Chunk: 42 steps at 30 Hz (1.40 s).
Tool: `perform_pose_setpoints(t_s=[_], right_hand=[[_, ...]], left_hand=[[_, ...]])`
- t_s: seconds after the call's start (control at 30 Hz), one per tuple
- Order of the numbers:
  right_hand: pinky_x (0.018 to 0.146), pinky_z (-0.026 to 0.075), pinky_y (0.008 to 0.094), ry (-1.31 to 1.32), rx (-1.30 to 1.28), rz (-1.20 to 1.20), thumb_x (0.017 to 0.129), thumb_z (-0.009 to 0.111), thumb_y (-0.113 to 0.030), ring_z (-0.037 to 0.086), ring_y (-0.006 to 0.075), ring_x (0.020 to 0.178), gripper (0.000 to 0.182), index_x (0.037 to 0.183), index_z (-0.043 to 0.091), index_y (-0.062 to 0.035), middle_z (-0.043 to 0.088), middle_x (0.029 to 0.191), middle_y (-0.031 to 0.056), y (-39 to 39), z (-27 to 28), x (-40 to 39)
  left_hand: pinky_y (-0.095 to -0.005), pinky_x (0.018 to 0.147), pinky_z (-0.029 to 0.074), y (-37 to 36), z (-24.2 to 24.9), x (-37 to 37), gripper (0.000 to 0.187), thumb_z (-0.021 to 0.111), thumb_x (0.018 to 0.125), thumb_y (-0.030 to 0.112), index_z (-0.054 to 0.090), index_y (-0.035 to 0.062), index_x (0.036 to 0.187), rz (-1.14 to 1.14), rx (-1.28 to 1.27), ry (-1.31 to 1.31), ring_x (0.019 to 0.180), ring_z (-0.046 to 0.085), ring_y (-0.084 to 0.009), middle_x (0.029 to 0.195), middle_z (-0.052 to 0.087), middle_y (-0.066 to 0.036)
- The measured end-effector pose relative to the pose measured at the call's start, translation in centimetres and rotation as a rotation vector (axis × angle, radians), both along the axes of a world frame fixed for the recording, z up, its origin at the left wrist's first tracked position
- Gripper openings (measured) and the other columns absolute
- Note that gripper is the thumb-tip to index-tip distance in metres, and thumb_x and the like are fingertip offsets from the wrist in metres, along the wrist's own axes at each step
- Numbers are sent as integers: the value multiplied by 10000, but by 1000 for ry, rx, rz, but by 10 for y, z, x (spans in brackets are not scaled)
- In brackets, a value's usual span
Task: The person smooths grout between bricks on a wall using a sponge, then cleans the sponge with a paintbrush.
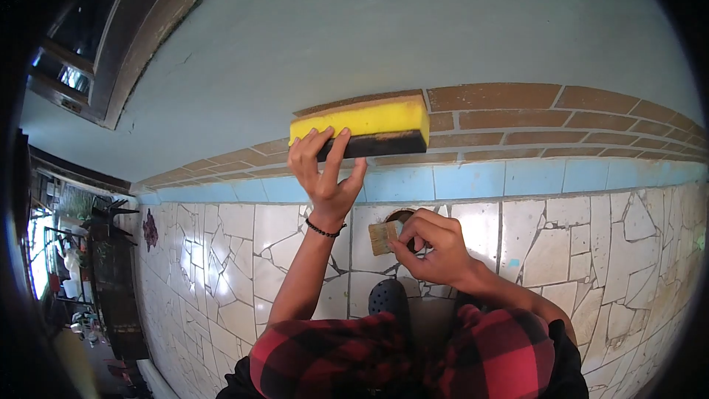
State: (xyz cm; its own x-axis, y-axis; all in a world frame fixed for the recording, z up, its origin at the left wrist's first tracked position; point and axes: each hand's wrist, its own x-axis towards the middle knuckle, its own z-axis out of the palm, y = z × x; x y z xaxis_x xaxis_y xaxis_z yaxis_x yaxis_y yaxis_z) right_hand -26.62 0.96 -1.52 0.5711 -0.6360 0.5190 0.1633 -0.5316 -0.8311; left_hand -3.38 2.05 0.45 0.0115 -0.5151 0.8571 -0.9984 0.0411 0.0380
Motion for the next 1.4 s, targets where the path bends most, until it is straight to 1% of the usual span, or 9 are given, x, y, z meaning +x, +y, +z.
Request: perform_pose_setpoints(t_s=[0.13, 0.23, 0.27, 0.33, 0.43, 0.57, 0.67, 1.17, 1.4], right_hand=[[491, 444, 250, 4, -2, 4, 778, 829, -4, 545, 107, 549, 187, 775, 644, -35, 638, 780, 50, -1, -1, -6], [491, 445, 252, 1, 0, 19, 780, 828, -12, 555, 114, 549, 176, 781, 653, -33, 639, 780, 55, -5, -5, -10], [491, 445, 254, 1, 6, 14, 780, 828, -15, 554, 115, 548, 177, 781, 652, -34, 637, 778, 55, -5, -6, -11], [491, 445, 257, 3, 20, 15, 781, 829, -21, 554, 118, 548, 178, 780, 652, -37, 635, 775, 55, -6, -9, -11], [491, 447, 263, 4, 34, 36, 784, 826, -25, 556, 119, 547, 176, 779, 651, -39, 634, 768, 52, -8, -11, -8], [503, 449, 263, 12, 23, 73, 785, 832, -24, 562, 118, 563, 178, 789, 655, -40, 641, 767, 51, -9, -14, -5], [527, 454, 255, 12, 20, 97, 775, 841, -4, 565, 116, 590, 185, 803, 661, -39, 659, 781, 57, -9, -13, -7], [615, 454, 267, 63, 89, 33, 780, 848, -15, 547, 120, 576, 211, 787, 642, -56, 658, 759, 47, 1, -29, -26], [577, 446, 239, 70, 159, 42, 803, 831, -4, 552, 93, 582, 185, 781, 653, -50, 678, 774, 46, 13, -38, -33]], left_hand=[[-527, 1129, 399, 36, -1, 0, 599, 843, 659, 71, 708, 86, 1243, 16, -1, 84, 1267, 553, -339, 1281, 605, -123], [-470, 1106, 435, 69, -13, 4, 719, 848, 630, 27, 618, 6, 1311, 9, -82, 381, 1263, 550, -361, 1282, 556, -173], [-453, 1105, 440, 78, -20, 8, 743, 842, 715, 13, 533, -9, 1390, -47, -136, 486, 1268, 551, -335, 1305, 558, -167], [-448, 1149, 408, 95, -27, -3, 653, 783, 856, -5, 469, -3, 1429, -130, -207, 1072, 1332, 512, -297, 1373, 545, -164], [-482, 1183, 378, 114, -32, 5, 538, 686, 1011, 157, 440, 14, 1468, -431, -241, 1519, 1379, 479, -289, 1440, 527, -158], [-483, 1208, 328, 109, -30, 4, 558, 599, 1062, 318, 420, 54, 1520, -656, -243, 1982, 1409, 462, -265, 1533, 489, -90], [-500, 1216, 327, 103, -36, 1, 572, 607, 1052, 386, 450, 80, 1509, -644, -245, 2085, 1436, 440, -273, 1531, 498, -90], [-487, 1228, 317, 107, -46, 2, 579, 597, 1055, 331, 418, 55, 1531, -785, -231, 2078, 1442, 440, -287, 1556, 481, -107], [-458, 1202, 341, 108, -46, 3, 567, 606, 1048, 269, 412, 38, 1528, -889, -251, 2062, 1426, 453, -262, 1544, 491, -95]])
